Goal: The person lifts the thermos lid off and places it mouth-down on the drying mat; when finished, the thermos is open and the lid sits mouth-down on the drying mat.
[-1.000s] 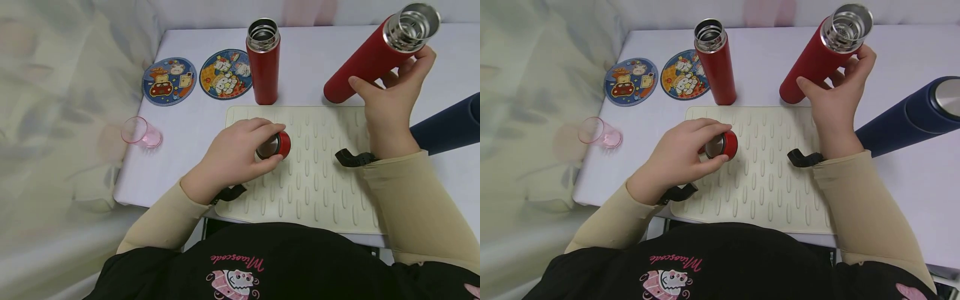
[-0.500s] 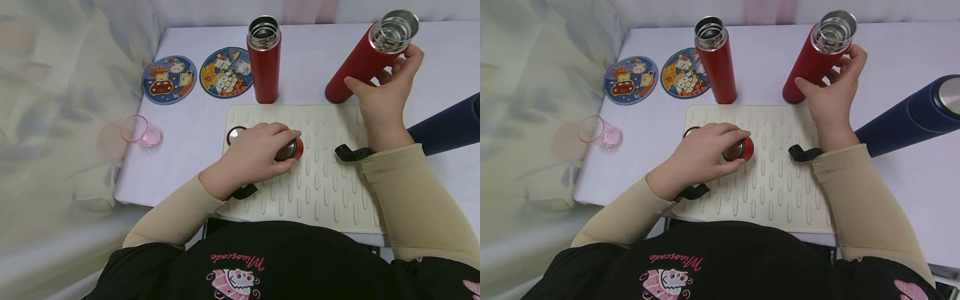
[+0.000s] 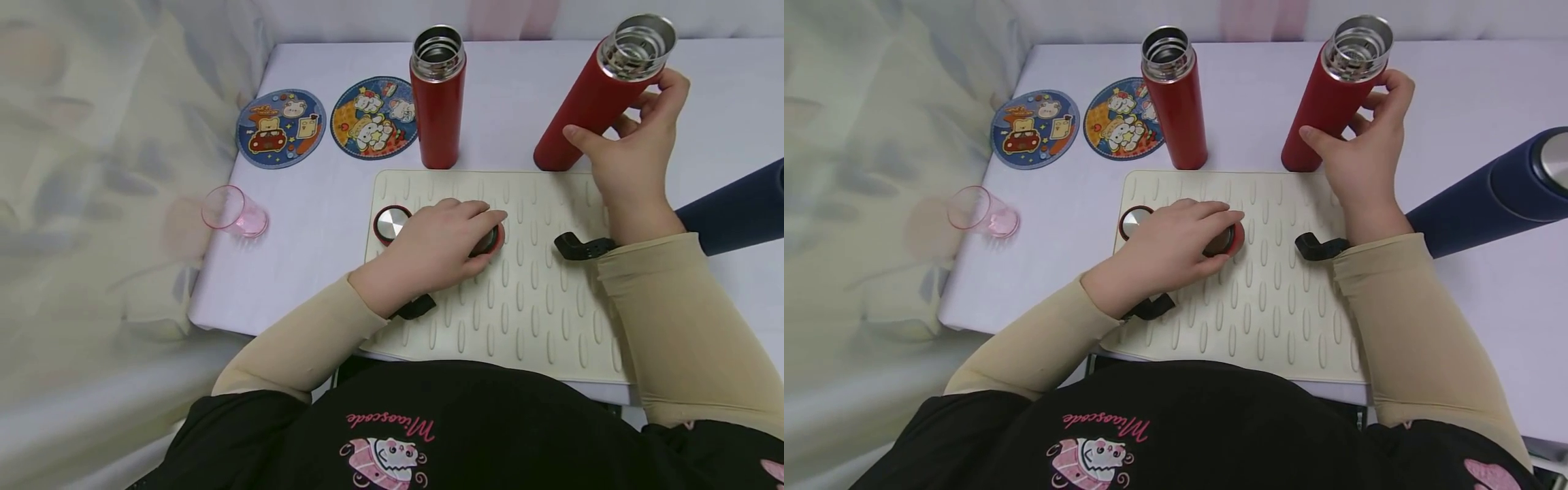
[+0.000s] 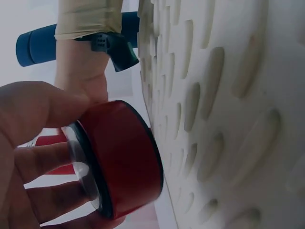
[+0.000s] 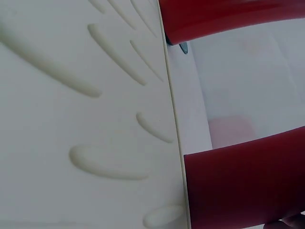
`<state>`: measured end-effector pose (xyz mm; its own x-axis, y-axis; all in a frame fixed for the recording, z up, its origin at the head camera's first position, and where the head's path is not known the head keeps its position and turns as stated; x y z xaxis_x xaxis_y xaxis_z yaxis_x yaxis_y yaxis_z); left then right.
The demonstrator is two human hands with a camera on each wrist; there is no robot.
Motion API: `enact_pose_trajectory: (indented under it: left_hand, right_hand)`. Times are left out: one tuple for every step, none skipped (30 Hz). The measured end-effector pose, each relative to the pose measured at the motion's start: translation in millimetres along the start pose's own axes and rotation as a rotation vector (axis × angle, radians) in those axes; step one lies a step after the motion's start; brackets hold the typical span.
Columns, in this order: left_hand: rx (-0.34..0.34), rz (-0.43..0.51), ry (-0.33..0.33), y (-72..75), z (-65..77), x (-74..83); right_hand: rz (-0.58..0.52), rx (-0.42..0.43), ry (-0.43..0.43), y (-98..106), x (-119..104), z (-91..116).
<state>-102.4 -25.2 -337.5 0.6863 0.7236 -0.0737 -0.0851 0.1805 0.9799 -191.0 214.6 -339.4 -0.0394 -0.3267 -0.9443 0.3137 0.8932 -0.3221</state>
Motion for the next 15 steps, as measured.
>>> enact_pose_trajectory:
  left_hand:
    - [-0.007, -0.008, 0.001, -0.7, -2.2, 1.2]
    - [-0.013, -0.018, 0.001, -1.1, -4.2, 2.5]
    - [-0.018, -0.027, 0.000, -1.8, -6.2, 3.8]
    - [-0.020, -0.038, -0.001, -2.3, -7.8, 5.2]
    - [-0.025, -0.047, -0.002, -3.0, -9.2, 6.7]
    - [-0.031, -0.057, -0.003, -3.7, -10.5, 8.2]
    - [-0.037, -0.064, -0.006, -4.5, -11.7, 9.7]
    - [-0.043, -0.067, -0.006, -5.6, -12.9, 11.1]
    - [-0.051, -0.068, -0.009, -6.7, -14.1, 12.5]
    - [-0.057, -0.067, -0.010, -7.5, -15.3, 13.8]
    - [-0.063, -0.068, -0.010, -8.6, -16.5, 14.9]
    - [-0.069, -0.067, -0.011, -9.6, -17.9, 15.9]
    - [-0.072, -0.069, -0.010, -10.5, -19.2, 16.6]
    - [-0.076, -0.070, -0.007, -11.5, -20.6, 17.3]
    - [-0.080, -0.072, -0.006, -12.5, -22.0, 17.9]
  right_hand:
    - [0.025, -0.002, -0.001, 0.0, -0.2, -0.1]
    - [0.061, -0.006, -0.003, -0.2, -0.4, 0.0]
    - [0.091, -0.009, -0.005, -0.4, -0.6, -0.1]
    - [0.124, -0.010, -0.011, -0.6, -1.0, -0.3]
    - [0.159, -0.013, -0.014, -1.2, -1.4, -0.5]
    - [0.191, -0.017, -0.019, -1.6, -2.0, -0.7]
    - [0.214, -0.021, -0.026, -2.1, -2.5, -0.9]
    - [0.241, -0.024, -0.032, -2.5, -2.6, -1.4]
    - [0.255, -0.025, -0.038, -2.7, -2.6, -1.9]
    - [0.272, -0.027, -0.041, -3.0, -2.7, -2.3]
    - [0.285, -0.029, -0.042, -3.3, -2.5, -2.6]
    - [0.299, -0.030, -0.041, -3.4, -2.2, -2.8]
    - [0.315, -0.032, -0.037, -3.4, -1.7, -3.2]
    - [0.329, -0.033, -0.032, -3.4, -1.1, -3.6]
    - [0.336, -0.035, -0.026, -3.4, -0.5, -3.8]
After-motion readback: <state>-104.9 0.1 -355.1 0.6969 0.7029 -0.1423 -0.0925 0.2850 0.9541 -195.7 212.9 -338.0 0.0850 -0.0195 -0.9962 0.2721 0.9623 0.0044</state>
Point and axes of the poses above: each hand's wrist, its own z-axis away from the middle knuckle, its own y-axis out of the back of the hand, x = y × z, the point moved 5 cm from there along -z, towards the middle knuckle, and after that the axes turned 14 degrees about -z, right-handed, at the moved point
